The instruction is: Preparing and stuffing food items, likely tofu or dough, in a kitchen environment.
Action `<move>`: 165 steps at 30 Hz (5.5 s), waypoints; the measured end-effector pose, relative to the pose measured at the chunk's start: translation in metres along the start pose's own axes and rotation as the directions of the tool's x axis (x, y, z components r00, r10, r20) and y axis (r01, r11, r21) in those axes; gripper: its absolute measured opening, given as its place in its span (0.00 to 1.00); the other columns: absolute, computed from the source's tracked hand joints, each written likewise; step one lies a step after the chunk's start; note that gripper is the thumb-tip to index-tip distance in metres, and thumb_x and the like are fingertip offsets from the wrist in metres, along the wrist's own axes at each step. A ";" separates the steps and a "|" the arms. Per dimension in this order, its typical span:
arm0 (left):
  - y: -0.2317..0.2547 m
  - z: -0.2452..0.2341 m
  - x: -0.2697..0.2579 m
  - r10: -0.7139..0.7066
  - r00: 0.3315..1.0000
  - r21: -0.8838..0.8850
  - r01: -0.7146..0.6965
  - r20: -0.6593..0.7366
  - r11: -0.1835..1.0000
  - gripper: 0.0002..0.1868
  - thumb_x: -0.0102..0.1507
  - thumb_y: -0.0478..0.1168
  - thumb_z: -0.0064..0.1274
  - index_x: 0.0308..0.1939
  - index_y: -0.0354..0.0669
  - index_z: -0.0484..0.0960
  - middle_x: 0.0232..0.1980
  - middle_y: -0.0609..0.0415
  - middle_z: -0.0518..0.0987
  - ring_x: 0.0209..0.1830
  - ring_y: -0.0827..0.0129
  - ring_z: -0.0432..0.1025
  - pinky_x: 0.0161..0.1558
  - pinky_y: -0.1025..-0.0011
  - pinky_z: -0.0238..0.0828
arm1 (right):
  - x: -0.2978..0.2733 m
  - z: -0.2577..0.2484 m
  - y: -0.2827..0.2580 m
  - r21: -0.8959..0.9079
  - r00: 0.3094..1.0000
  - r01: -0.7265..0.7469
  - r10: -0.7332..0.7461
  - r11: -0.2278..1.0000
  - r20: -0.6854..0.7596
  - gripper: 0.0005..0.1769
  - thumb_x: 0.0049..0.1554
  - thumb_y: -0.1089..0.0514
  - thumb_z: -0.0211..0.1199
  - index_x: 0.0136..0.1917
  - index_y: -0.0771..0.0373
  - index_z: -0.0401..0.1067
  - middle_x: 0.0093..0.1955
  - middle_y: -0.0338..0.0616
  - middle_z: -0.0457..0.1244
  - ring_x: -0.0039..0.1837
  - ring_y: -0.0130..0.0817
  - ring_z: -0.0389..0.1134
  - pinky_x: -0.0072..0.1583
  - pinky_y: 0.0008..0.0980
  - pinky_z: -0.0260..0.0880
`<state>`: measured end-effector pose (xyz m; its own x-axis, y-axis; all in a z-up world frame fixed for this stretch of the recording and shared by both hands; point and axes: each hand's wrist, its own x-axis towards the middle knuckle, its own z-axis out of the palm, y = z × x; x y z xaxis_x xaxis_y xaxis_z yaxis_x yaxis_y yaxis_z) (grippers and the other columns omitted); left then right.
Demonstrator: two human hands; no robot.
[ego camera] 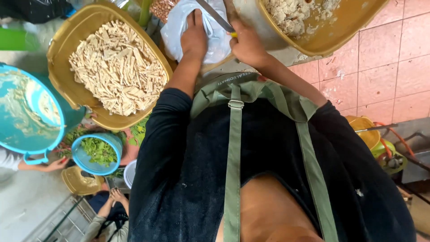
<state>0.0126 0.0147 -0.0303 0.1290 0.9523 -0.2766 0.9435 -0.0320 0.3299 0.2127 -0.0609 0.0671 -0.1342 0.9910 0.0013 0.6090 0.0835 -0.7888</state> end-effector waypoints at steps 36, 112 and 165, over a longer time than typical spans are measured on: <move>-0.009 -0.137 -0.045 0.126 0.992 -0.971 0.033 0.003 -0.236 0.12 0.73 0.35 0.52 0.59 0.35 0.76 0.53 0.50 0.83 0.50 0.67 0.79 0.47 0.73 0.80 | -0.008 -0.104 -0.095 -0.361 0.963 0.247 -0.268 0.899 -0.008 0.19 0.70 0.54 0.60 0.74 0.46 0.73 0.41 0.43 0.66 0.39 0.45 0.69 0.41 0.44 0.69; 0.220 -0.067 -0.050 0.309 0.864 -0.772 -0.498 -0.398 0.396 0.15 0.57 0.26 0.58 0.47 0.41 0.87 0.40 0.57 0.78 0.36 0.77 0.71 0.41 0.79 0.70 | -0.020 -0.148 0.074 0.602 0.982 0.056 0.067 0.796 -0.179 0.09 0.62 0.76 0.64 0.52 0.69 0.68 0.45 0.41 0.67 0.46 0.21 0.68 0.48 0.23 0.71; 0.286 -0.039 -0.030 0.282 0.800 -0.517 -0.568 -0.530 0.640 0.22 0.60 0.27 0.58 0.55 0.52 0.82 0.40 0.57 0.76 0.35 0.68 0.76 0.38 0.72 0.76 | -0.011 -0.194 0.088 0.245 0.913 0.172 -0.061 0.954 -0.404 0.10 0.59 0.73 0.70 0.46 0.67 0.70 0.43 0.40 0.63 0.43 0.20 0.66 0.44 0.22 0.67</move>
<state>0.2662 -0.0113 0.1078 0.2073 0.9134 0.3503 0.3726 -0.4048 0.8351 0.4196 -0.0445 0.1174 0.1561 0.9419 0.2973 0.3670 0.2241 -0.9028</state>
